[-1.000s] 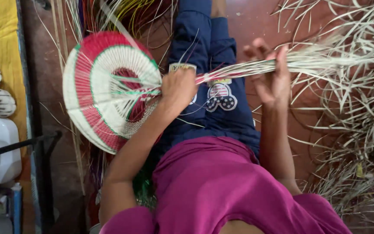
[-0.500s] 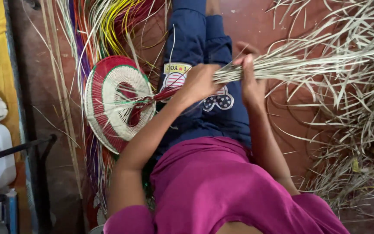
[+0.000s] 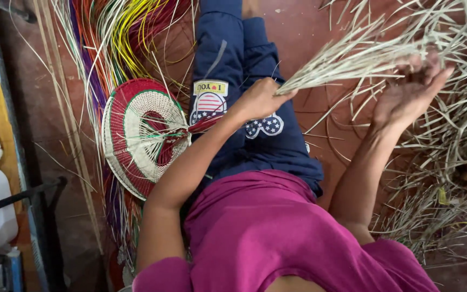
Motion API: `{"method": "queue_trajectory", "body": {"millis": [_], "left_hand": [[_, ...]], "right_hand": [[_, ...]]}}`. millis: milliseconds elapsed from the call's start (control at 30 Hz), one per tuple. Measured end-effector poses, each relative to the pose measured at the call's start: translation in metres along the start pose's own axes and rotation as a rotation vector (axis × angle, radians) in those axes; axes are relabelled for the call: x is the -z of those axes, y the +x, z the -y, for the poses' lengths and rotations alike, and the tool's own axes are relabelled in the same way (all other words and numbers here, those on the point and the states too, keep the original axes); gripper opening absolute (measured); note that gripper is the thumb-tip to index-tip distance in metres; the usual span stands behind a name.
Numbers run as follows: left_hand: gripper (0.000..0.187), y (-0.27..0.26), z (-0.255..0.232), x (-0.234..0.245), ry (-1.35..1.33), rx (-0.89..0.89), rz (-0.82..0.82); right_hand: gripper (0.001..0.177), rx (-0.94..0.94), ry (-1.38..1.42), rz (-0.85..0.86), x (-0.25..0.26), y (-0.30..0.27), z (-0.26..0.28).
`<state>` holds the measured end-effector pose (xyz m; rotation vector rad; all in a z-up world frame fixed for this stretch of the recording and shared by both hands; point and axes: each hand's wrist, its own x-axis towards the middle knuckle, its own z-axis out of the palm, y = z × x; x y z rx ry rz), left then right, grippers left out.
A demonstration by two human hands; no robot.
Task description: Weaving a circular basket base using natural and colored fibers
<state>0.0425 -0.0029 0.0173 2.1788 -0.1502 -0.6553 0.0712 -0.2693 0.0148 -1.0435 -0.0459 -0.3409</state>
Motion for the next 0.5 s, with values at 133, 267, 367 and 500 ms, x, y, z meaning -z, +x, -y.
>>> {"method": "queue_trajectory", "body": {"millis": [133,267,367,500], "left_hand": [[0.046,0.014,0.01,0.003,-0.315,-0.006,0.057],[0.048,-0.002,-0.01,0.029,-0.569,0.043,0.191],[0.044,0.003,-0.01,0.04,-0.681,0.042,0.378],[0.049,0.005,-0.006,0.038,-0.697,-0.015,0.369]], "right_hand": [[0.03,-0.194,-0.168,0.022,-0.008,-0.032,-0.019],[0.02,-0.371,-0.273,0.088,-0.04,-0.06,-0.051],[0.019,-0.303,-0.208,0.203,-0.083,-0.056,-0.046],[0.009,-0.277,-0.126,0.174,-0.071,-0.039,-0.074]]}}
